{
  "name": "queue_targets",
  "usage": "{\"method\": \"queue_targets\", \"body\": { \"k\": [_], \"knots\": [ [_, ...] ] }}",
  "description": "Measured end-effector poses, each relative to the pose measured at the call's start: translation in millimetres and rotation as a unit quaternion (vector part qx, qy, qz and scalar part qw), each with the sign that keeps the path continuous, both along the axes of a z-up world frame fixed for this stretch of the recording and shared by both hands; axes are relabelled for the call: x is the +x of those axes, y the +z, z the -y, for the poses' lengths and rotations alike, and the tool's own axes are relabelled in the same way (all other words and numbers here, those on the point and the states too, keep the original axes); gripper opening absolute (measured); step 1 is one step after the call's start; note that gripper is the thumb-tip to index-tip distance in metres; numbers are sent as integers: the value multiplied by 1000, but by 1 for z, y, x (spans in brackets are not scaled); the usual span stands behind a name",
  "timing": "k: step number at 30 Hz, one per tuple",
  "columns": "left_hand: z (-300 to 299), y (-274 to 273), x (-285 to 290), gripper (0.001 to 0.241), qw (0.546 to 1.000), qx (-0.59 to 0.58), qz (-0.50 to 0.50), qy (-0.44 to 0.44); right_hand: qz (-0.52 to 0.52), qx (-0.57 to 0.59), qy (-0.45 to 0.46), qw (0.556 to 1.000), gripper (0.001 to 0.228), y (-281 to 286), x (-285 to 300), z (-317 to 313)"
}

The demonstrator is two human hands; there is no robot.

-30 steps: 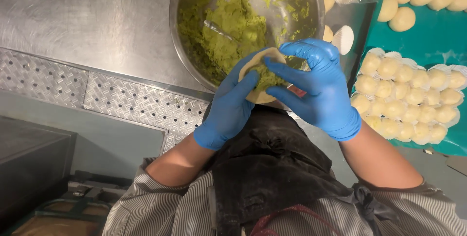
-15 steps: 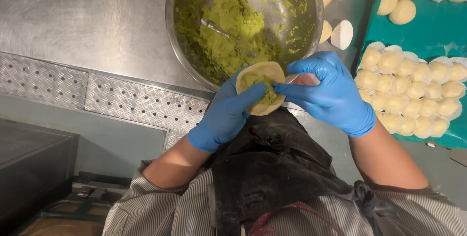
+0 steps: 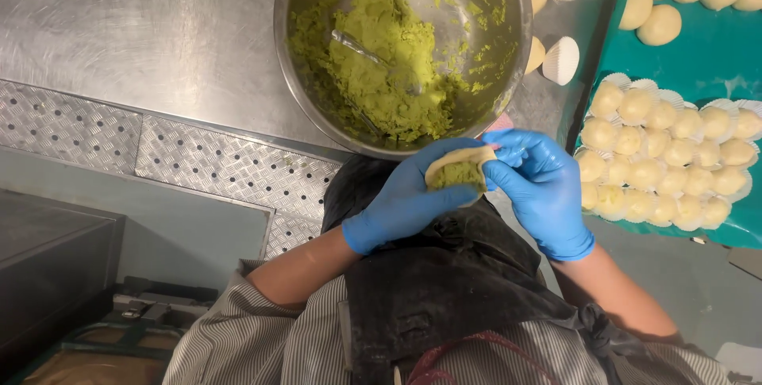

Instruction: Filling dough discs with a green paste and folding them into buns on a bakery prep table.

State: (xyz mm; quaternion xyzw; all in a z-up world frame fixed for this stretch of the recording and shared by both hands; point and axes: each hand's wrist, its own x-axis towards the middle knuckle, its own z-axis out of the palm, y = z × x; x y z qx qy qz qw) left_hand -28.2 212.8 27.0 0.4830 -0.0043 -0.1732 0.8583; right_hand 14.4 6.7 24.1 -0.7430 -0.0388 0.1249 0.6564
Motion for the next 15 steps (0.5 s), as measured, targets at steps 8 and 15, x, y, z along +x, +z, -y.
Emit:
{"method": "queue_targets", "body": {
  "k": [8,15],
  "knots": [
    [2,0,8,40,999,41,-21,12,310,-135,202,919,12,33,6,24],
    [2,2,22,41,999,-6,29,-39,228,-145,157,950,34,44,23,12]
  ]
}}
